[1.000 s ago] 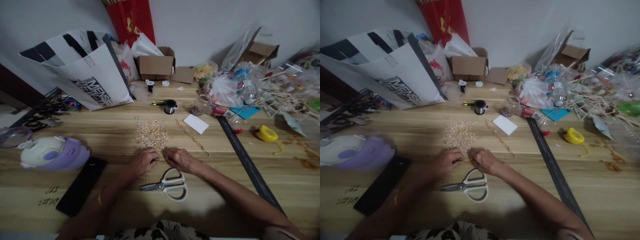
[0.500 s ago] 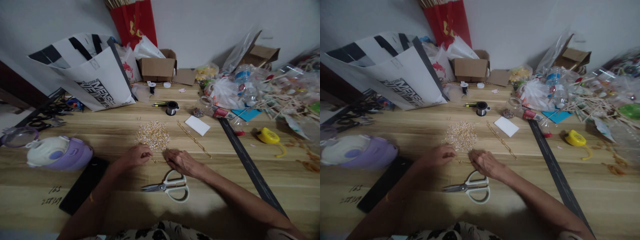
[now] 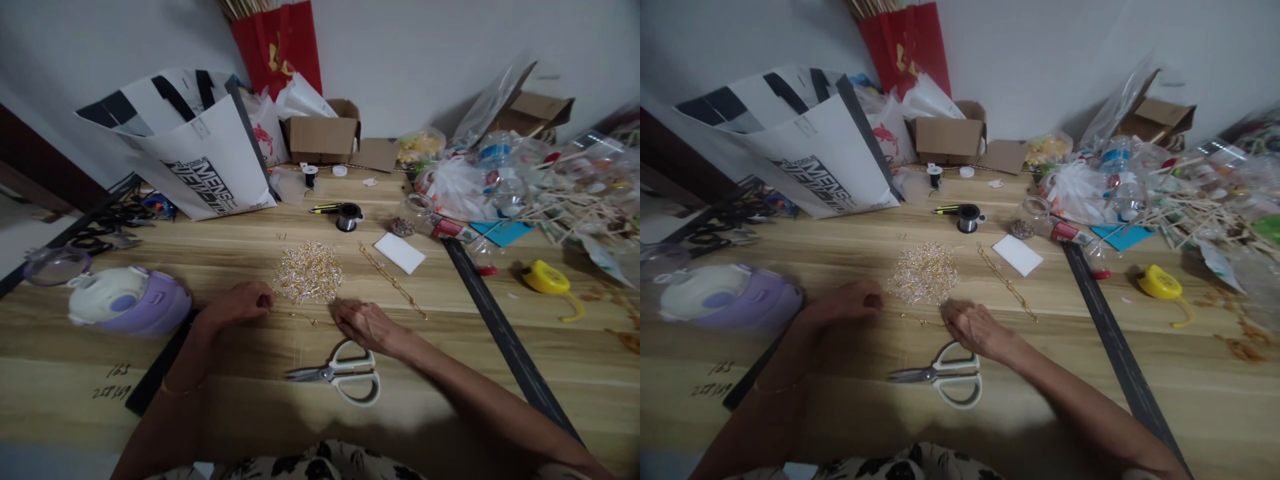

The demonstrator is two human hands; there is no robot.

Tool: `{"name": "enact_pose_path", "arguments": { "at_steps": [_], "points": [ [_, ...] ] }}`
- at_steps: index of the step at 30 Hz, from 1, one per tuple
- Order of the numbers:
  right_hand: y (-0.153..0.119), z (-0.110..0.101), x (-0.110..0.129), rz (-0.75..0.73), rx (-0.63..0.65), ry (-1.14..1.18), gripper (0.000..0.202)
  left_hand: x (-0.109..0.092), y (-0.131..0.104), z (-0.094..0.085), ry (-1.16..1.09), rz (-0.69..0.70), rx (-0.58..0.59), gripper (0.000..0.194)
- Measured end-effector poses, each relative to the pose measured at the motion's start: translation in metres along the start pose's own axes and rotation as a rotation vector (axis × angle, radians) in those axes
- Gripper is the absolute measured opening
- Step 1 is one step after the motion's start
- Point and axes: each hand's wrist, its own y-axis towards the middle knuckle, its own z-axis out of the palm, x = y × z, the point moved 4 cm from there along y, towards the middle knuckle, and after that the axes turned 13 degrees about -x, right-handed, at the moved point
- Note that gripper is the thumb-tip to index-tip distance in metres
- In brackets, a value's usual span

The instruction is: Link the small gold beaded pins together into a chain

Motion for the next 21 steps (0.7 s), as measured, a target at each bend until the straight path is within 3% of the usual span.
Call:
{"name": "enact_pose_path", "arguments": {
  "at_steps": [14,21],
  "points": [
    [-0.001,-0.001,-0.004,0.005,0.037,0.011,0.015,0.012,-0.003,0.001,0.047,-0.038,-0.016,0.015],
    [0.0,-0.006,-0.005,0.037,0.039,0.002,0.014,0.006,-0.002,-0.002,0.113,-0.035,-0.037,0.014]
  ]
}}
